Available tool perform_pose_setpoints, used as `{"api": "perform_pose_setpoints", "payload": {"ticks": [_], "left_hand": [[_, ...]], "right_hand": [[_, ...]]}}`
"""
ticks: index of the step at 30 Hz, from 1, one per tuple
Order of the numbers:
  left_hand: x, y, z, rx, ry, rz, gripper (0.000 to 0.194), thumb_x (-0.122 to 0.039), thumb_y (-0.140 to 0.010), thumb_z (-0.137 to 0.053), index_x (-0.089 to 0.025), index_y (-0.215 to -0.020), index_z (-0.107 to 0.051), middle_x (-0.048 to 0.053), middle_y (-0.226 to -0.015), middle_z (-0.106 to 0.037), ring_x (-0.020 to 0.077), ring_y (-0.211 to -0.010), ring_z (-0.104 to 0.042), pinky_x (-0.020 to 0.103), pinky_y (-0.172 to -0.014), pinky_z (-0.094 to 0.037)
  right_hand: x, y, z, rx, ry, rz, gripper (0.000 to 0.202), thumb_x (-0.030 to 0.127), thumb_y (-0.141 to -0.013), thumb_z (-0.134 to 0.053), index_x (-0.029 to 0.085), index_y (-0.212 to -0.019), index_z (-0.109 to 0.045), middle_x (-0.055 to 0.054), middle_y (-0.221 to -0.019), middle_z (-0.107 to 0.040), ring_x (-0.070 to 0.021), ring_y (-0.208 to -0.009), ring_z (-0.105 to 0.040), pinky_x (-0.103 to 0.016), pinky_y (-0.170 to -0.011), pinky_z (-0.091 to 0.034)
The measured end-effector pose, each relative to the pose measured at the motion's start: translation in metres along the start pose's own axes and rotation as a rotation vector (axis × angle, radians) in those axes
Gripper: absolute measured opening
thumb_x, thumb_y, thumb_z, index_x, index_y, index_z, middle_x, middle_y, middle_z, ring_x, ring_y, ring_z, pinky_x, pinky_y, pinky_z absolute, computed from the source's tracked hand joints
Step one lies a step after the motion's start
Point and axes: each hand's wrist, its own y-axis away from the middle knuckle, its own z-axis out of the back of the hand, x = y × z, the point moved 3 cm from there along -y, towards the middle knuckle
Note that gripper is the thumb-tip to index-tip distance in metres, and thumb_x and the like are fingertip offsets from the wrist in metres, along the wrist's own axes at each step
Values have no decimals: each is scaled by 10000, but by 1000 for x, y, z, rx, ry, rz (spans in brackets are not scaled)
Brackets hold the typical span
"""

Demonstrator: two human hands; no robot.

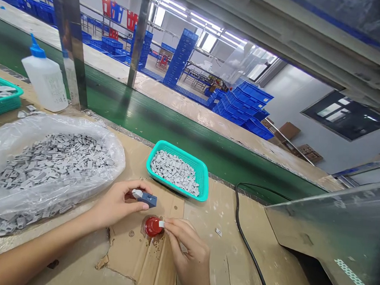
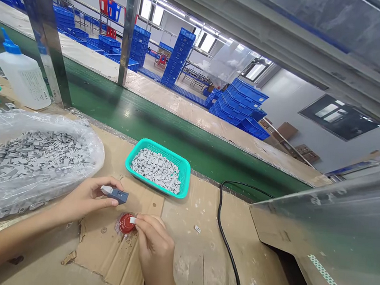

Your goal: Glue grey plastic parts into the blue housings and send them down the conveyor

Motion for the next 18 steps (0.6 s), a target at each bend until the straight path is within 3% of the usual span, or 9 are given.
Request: {"api": "perform_pose_setpoints", "payload": {"ticks": [6, 13, 18], "left_hand": [[-4, 1, -3, 2, -48, -32, 168, -182, -688, -568, -186, -856, -574, 0, -845, -596, 141, -809, -531, 237, -716, -394], [-6, 6, -9, 31, -125, -19, 154, -195, -693, -574, -202, -843, -606, -2, -851, -638, 152, -807, -552, 255, -720, -394], [-11, 11, -14, 37, -137, -39, 147, -180, -685, -581, -187, -827, -620, 2, -831, -651, 153, -787, -565, 253, -722, -400]], "right_hand": [[-3, 3, 1, 11, -41, -55, 211, 72, -751, -516, 207, -818, -665, -64, -821, -670, -177, -768, -609, -310, -668, -519], [-5, -10, 5, -133, -389, -389, 160, 120, -709, -600, 252, -754, -678, -20, -806, -675, -154, -812, -612, -254, -732, -516], [4, -21, -4, -56, -506, -421, 153, 103, -696, -602, 225, -730, -688, -43, -811, -666, -160, -790, -617, -254, -718, -518]]}}
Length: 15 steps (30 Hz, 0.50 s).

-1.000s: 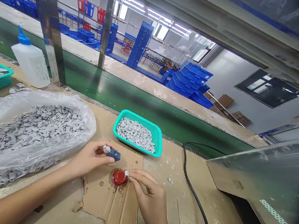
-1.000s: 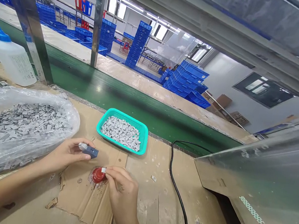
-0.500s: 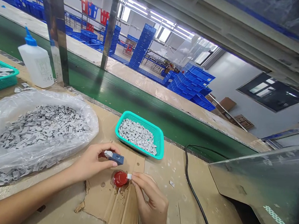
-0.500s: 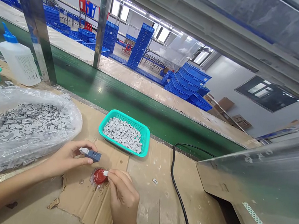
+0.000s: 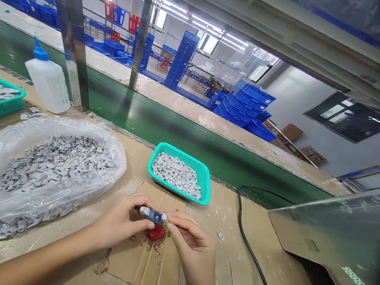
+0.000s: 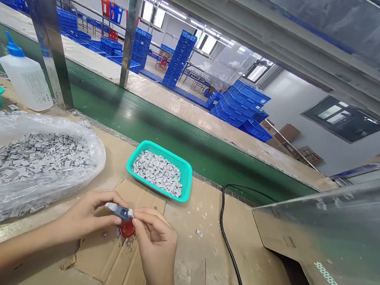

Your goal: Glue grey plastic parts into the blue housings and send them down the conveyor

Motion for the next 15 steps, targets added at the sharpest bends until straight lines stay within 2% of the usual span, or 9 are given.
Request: {"api": "perform_pose_setpoints", "payload": {"ticks": [7, 15], "left_hand": [[-7, 2, 1, -5, -27, -26, 161, -166, -677, -589, -188, -832, -627, -2, -816, -648, 152, -779, -570, 245, -723, -400], [-6, 4, 2, -23, 24, -16, 139, -187, -691, -588, -184, -824, -626, 11, -791, -638, 164, -772, -562, 264, -723, -399]], "right_hand": [[-3, 2, -4, 19, 54, 22, 155, 99, -695, -599, 220, -732, -689, -50, -817, -675, -175, -802, -622, -293, -749, -513], [-1, 4, -8, 55, 224, 160, 190, 96, -725, -565, 223, -811, -678, -62, -873, -661, -188, -824, -618, -325, -744, -519]]}}
